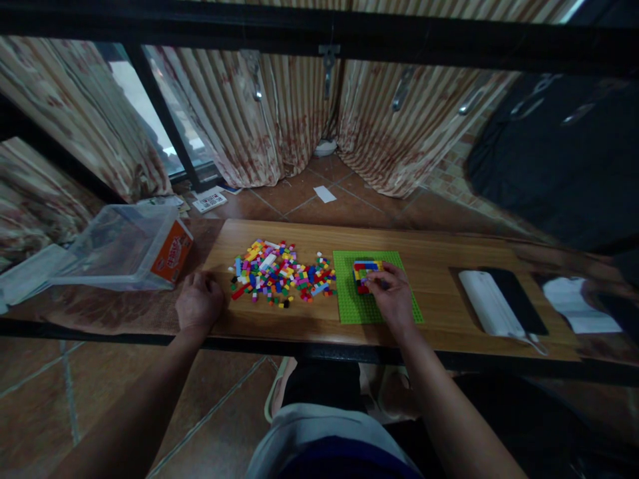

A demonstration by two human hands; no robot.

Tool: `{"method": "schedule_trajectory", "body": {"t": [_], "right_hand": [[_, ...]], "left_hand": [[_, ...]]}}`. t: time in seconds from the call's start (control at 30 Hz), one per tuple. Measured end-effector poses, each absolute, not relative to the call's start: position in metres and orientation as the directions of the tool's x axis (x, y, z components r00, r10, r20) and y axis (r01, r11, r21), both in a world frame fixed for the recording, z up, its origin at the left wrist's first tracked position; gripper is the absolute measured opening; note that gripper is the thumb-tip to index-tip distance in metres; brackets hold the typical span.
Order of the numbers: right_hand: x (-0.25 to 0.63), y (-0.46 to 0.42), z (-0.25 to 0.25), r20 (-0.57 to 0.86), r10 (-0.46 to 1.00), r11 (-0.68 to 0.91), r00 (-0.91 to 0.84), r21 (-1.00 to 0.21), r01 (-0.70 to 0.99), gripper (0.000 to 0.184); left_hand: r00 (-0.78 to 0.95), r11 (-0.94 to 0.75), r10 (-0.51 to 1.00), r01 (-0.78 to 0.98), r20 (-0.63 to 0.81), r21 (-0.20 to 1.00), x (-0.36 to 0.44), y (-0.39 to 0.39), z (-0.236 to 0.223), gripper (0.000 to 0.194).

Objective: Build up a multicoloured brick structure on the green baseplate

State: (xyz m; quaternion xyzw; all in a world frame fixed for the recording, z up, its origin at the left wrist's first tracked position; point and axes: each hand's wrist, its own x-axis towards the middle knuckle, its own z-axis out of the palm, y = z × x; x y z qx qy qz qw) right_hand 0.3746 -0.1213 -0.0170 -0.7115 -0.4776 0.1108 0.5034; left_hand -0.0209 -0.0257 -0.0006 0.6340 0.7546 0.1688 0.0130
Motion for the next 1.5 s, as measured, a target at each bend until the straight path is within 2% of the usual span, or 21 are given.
{"method": "schedule_trajectory", "body": {"t": [0.33, 0.63, 0.77, 0.93, 1.0, 1.17, 1.5], "right_hand": [[0.37, -0.112, -0.012, 0.259, 0.743, -0.074, 0.617, -0.885, 0.46, 0.014], [0.373, -0.112, -0.012, 0.269, 0.765, -0.069, 0.586, -0.869, 0.49, 0.016], [0.378, -0.117, -0.012, 0.307, 0.791, -0.056, 0.529, -0.825, 0.563, 0.022], [0.362, -0.127, -0.002, 0.47, 0.741, 0.0, 0.479, -0.714, 0.7, 0.02], [0.345, -0.13, 0.004, 0.489, 0.774, 0.052, 0.402, -0.682, 0.73, 0.019], [0.298, -0.128, 0.003, 0.418, 0.894, 0.171, 0.162, -0.653, 0.738, 0.021], [0.262, -0.108, -0.013, 0.359, 0.93, 0.151, 0.074, -0.56, 0.815, 0.022]], "left_hand": [[-0.185, 0.138, 0.963, 0.964, 0.197, 0.229, -0.02, -0.027, -0.001, 0.031], [-0.189, 0.147, 0.961, 0.967, 0.202, 0.208, -0.02, -0.027, -0.002, 0.031], [-0.183, 0.143, 0.965, 0.968, 0.188, 0.204, -0.018, -0.029, 0.0, 0.03], [-0.186, 0.137, 0.967, 0.957, 0.177, 0.257, -0.018, -0.03, 0.0, 0.029], [-0.189, 0.136, 0.965, 0.953, 0.18, 0.271, -0.018, -0.03, 0.0, 0.029], [-0.18, 0.122, 0.967, 0.949, 0.182, 0.291, -0.019, -0.031, -0.002, 0.028], [-0.193, 0.131, 0.967, 0.937, 0.169, 0.325, -0.019, -0.031, -0.004, 0.028]]}}
